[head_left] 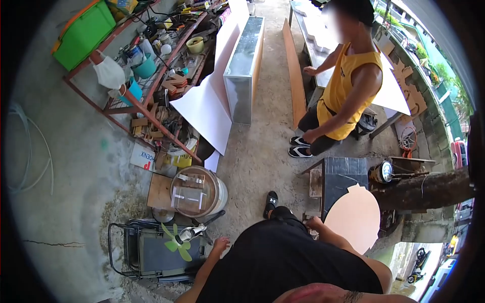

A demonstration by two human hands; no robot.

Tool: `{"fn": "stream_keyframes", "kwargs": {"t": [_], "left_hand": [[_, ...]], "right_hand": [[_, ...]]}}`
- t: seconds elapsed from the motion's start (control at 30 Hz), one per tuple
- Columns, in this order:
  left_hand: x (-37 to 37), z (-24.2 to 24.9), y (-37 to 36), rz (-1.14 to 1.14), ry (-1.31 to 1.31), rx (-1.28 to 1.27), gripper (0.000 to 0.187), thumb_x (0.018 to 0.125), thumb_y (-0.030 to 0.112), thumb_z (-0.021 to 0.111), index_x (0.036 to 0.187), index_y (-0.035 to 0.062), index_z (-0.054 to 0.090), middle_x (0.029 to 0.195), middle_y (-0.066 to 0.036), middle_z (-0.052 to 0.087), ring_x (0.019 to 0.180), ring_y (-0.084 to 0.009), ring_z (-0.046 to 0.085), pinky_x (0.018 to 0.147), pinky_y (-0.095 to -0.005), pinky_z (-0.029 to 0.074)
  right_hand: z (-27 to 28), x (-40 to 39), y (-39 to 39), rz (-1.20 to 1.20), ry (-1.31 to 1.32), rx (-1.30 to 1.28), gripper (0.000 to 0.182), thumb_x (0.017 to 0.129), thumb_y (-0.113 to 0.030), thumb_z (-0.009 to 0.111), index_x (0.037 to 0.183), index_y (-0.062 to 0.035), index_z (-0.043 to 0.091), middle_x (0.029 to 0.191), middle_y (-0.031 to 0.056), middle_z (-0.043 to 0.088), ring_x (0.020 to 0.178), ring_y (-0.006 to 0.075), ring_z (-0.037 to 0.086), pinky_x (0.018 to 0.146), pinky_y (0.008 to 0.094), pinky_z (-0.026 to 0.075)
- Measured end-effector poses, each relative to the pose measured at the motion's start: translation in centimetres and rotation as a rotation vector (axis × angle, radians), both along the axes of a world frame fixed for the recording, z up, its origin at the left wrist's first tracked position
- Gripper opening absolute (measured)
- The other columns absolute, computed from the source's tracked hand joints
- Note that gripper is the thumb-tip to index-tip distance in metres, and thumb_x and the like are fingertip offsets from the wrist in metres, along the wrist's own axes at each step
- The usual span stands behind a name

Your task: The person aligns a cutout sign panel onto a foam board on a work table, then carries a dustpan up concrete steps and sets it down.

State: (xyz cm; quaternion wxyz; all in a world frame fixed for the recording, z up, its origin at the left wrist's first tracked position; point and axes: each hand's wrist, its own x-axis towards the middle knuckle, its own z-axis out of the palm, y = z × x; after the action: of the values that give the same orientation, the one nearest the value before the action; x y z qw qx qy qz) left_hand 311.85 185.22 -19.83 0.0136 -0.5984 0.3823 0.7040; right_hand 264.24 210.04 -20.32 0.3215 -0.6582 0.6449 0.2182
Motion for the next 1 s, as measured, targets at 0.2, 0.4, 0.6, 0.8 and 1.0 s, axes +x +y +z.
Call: {"fn": "stream_keyframes", "kwargs": {"t": [0.2, 0.4, 0.6, 0.8, 1.0], "left_hand": [[-12.6, 4.0, -10.8, 0.032, 0.094, -0.32, 0.02, 0.086, 0.012, 0.049, 0.102, 0.0037, 0.057, 0.08, -0.004, 0.061, 0.064, -0.0119, 0.057, 0.054, -0.0238, 0.044], [-24.8, 8.1, -21.2, -0.01, 0.133, -0.356, 0.021, 0.086, 0.01, 0.048, 0.104, 0.0026, 0.056, 0.079, -0.004, 0.06, 0.064, -0.0109, 0.054, 0.058, -0.0241, 0.044], [-30.7, 4.5, -29.8, -0.186, -0.004, -0.283, 0.022, 0.082, 0.011, 0.052, 0.102, 0.0041, 0.058, 0.08, -0.005, 0.061, 0.068, -0.0109, 0.056, 0.062, -0.0249, 0.045], [-39.1, 3.4, -44.4, -0.305, 0.082, -0.361, 0.02, 0.084, 0.011, 0.051, 0.101, 0.0063, 0.059, 0.08, -0.004, 0.062, 0.067, -0.012, 0.057, 0.064, -0.0272, 0.046], [-54.5, 12.4, -59.7, -0.375, 0.268, -0.488, 0.019, 0.085, 0.01, 0.05, 0.102, 0.0067, 0.058, 0.084, -0.005, 0.063, 0.07, -0.0117, 0.058, 0.066, -0.0262, 0.047]], "right_hand": [[-2.1, -8.8, -13.9, -0.279, -0.064, -0.17, 0.013, 0.07, -0.017, 0.054, 0.075, -0.0095, 0.064, 0.081, 0.0123, 0.064, 0.073, 0.0287, 0.062, 0.062, 0.0395, 0.049], [8.8, -14.9, -30.2, -0.952, -0.536, -0.459, 0.025, 0.072, -0.025, 0.06, 0.081, -0.0014, 0.063, 0.074, 0.0125, 0.064, 0.066, 0.0258, 0.062, 0.063, 0.0358, 0.049], [7.3, -19.8, -36.3, -0.892, -0.356, -0.304, 0.023, 0.07, -0.024, 0.056, 0.077, -0.0035, 0.064, 0.077, 0.0185, 0.062, 0.075, 0.0351, 0.06, 0.07, 0.0391, 0.048], [6.2, -26.7, -39.9, -0.747, -0.226, 0.084, 0.027, 0.071, -0.023, 0.06, 0.083, 0.0003, 0.063, 0.069, 0.0155, 0.063, 0.067, 0.0259, 0.062, 0.063, 0.0367, 0.048], [15.1, -32.1, -52.4, -1.31, -0.459, -0.333, 0.023, 0.075, -0.019, 0.062, 0.086, 0.0007, 0.061, 0.072, 0.0101, 0.063, 0.064, 0.0172, 0.061, 0.06, 0.0306, 0.047]]}}
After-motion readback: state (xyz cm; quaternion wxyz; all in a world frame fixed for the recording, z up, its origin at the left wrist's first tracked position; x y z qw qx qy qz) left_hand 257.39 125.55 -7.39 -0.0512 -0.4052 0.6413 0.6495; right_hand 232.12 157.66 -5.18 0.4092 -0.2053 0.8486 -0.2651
